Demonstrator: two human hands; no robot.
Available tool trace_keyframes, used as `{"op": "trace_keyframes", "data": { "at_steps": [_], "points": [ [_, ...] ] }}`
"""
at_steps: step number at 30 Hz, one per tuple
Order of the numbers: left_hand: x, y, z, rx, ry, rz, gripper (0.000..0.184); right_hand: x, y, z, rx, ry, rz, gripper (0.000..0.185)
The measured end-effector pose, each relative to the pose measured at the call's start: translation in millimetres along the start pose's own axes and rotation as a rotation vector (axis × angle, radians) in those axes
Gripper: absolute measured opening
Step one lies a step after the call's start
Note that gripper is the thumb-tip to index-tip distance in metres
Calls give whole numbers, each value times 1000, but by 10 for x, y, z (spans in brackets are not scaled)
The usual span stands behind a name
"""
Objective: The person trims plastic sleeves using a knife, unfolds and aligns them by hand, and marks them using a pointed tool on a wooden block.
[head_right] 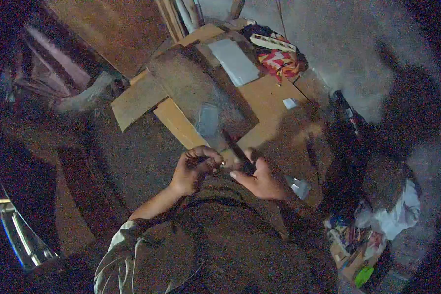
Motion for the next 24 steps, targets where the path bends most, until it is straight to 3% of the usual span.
{"op": "trace_keyframes", "data": {
  "at_steps": [2, 3, 5, 6, 14, 18, 21, 24],
  "points": [
    [84, -39, -29, 12, 10, 4, 7, -250, -97, -11, 402, -310, -15, 33],
    [133, -65, -42, 66, 5, -84, 7, -266, -52, -18, 395, -315, -18, 33],
    [199, -104, -47, 123, 11, -175, 7, -26, 81, 3, 308, 90, 608, 37],
    [250, -107, -52, 116, 71, -210, 8, -65, 146, 31, 306, 125, 676, 33],
    [240, -194, -178, 70, 86, -291, 9, -254, 132, 121, 196, 105, 392, 20],
    [270, -366, -206, 160, 32, -267, 9, -374, 75, 121, 164, 90, 288, 19],
    [375, -365, -229, 163, 72, -263, 10, -433, 47, 152, 303, -26, 476, 17],
    [436, -389, -263, 180, 83, -274, 15, -593, 60, 171, 288, -14, 477, 15]
  ]
}}
Point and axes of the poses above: each hand's wrist, its own z-axis towards the middle knuckle, its own y-axis out of the palm, x = y × z, the point moved 6 cm from there along z, towards the middle knuckle
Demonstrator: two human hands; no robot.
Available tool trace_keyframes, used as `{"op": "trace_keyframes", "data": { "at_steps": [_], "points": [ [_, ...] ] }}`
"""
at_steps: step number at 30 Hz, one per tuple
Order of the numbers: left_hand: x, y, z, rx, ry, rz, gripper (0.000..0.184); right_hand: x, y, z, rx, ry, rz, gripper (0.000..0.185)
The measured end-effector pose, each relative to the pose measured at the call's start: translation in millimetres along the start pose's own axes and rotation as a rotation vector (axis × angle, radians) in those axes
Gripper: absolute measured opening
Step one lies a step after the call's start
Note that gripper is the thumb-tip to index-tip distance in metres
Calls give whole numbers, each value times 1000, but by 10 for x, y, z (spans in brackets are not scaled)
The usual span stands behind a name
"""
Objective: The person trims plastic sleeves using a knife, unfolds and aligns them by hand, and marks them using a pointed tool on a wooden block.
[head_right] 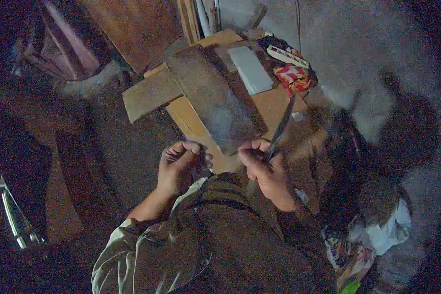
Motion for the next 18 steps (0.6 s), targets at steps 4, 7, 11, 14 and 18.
{"op": "trace_keyframes", "data": {
  "at_steps": [4, 7, 11, 14, 18],
  "points": [
    [87, -41, -32, -7, 52, 24, 19, -33, 45, 24, -4, -39, 17, 18],
    [146, -57, -71, 44, 49, -21, 19, -83, 94, 35, -2, -76, 72, 18],
    [186, -124, -116, 64, 58, -12, 19, -107, 126, 38, 2, -89, 74, 17],
    [203, -175, -148, 18, 110, 47, 19, -123, 140, 45, -19, -112, 79, 16],
    [271, -134, -218, 39, 93, 44, 18, -145, 157, 22, 35, -104, 93, 18]
  ]
}}
Point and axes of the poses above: each hand's wrist, its own z-axis towards the middle knuckle, its own y-axis out of the palm, x = y × z, the point moved 6 cm from there along z, towards the middle knuckle
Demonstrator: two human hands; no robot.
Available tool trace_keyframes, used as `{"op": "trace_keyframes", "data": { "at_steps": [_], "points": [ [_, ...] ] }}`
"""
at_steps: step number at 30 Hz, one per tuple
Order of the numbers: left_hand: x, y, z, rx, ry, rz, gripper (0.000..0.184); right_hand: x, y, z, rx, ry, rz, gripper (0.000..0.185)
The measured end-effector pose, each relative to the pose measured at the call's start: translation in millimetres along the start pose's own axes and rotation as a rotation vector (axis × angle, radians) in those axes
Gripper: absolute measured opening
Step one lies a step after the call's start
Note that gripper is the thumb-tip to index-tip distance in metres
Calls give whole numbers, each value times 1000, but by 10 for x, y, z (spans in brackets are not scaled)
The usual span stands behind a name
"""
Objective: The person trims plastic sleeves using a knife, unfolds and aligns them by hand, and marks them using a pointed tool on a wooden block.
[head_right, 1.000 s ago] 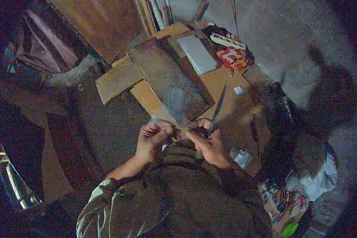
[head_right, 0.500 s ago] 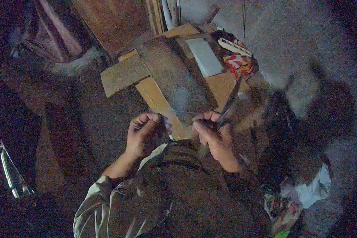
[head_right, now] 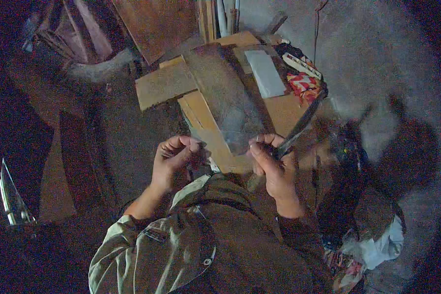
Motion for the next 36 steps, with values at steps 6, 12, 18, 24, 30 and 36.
{"op": "trace_keyframes", "data": {
  "at_steps": [6, 12, 18, 24, 30, 36],
  "points": [
    [70, -12, -45, 40, -21, -23, 16, -30, 34, -28, -93, -36, 6, 18],
    [113, 11, -86, 20, -51, -26, 16, -43, 35, -51, -60, -13, 52, 18],
    [16, 16, -132, -127, -89, 58, 14, -127, -30, -2, -75, -58, -136, 15],
    [-21, 209, -193, -250, -207, 169, 12, -148, 67, 51, -323, 33, -327, 16],
    [-97, 210, -162, -53, -102, 70, 9, -132, 29, 87, -182, -26, 52, 17],
    [-178, 206, -159, -12, -33, 21, 10, 40, 71, 28, -211, 6, 128, 22]
  ]
}}
Point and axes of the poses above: each hand's wrist, its own z-axis towards the middle knuckle, its own y-axis out of the palm, x = y × z, the point moved 6 cm from there along z, towards the middle knuckle
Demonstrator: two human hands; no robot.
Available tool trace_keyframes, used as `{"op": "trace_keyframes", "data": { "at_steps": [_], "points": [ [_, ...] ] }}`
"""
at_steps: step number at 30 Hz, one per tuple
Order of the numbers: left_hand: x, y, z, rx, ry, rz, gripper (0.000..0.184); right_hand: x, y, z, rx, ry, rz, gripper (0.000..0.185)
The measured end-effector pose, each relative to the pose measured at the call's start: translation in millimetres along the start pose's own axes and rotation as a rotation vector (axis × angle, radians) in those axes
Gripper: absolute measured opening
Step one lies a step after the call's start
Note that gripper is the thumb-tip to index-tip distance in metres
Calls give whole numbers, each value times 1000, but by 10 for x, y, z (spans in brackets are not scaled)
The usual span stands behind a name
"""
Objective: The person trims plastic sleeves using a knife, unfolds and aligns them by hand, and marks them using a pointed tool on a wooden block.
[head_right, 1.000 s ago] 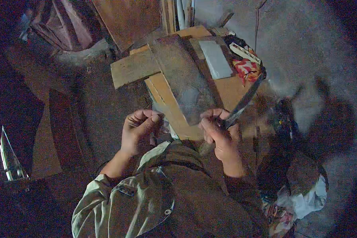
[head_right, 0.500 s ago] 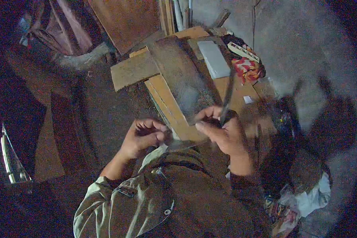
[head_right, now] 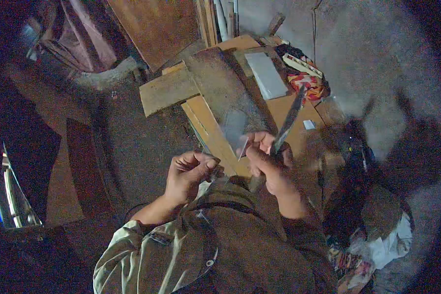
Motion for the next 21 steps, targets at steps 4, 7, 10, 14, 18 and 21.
{"op": "trace_keyframes", "data": {
  "at_steps": [4, 7, 10, 14, 18, 21],
  "points": [
    [-52, 22, -7, -65, -86, 77, 10, -1, -12, -30, 34, 70, -170, 18],
    [-86, 53, 16, -57, -80, -34, 12, 37, 10, -47, 52, 74, -283, 17],
    [-88, 44, 49, -56, -48, 21, 12, 76, 48, -74, 42, 70, -311, 15],
    [-66, 26, 45, -40, -42, 106, 14, 155, 37, -88, 54, 79, -307, 13],
    [-26, 38, 52, -65, -97, 112, 16, 160, 2, -95, 28, 172, -395, 13],
    [-38, -28, 69, -42, -110, -11, 16, 11, 6, -101, -49, 49, -528, 18]
  ]
}}
Point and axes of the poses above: each hand's wrist, its own z-axis towards the middle knuckle, its own y-axis out of the palm, x = y × z, the point moved 6 cm from there along z, towards the middle knuckle
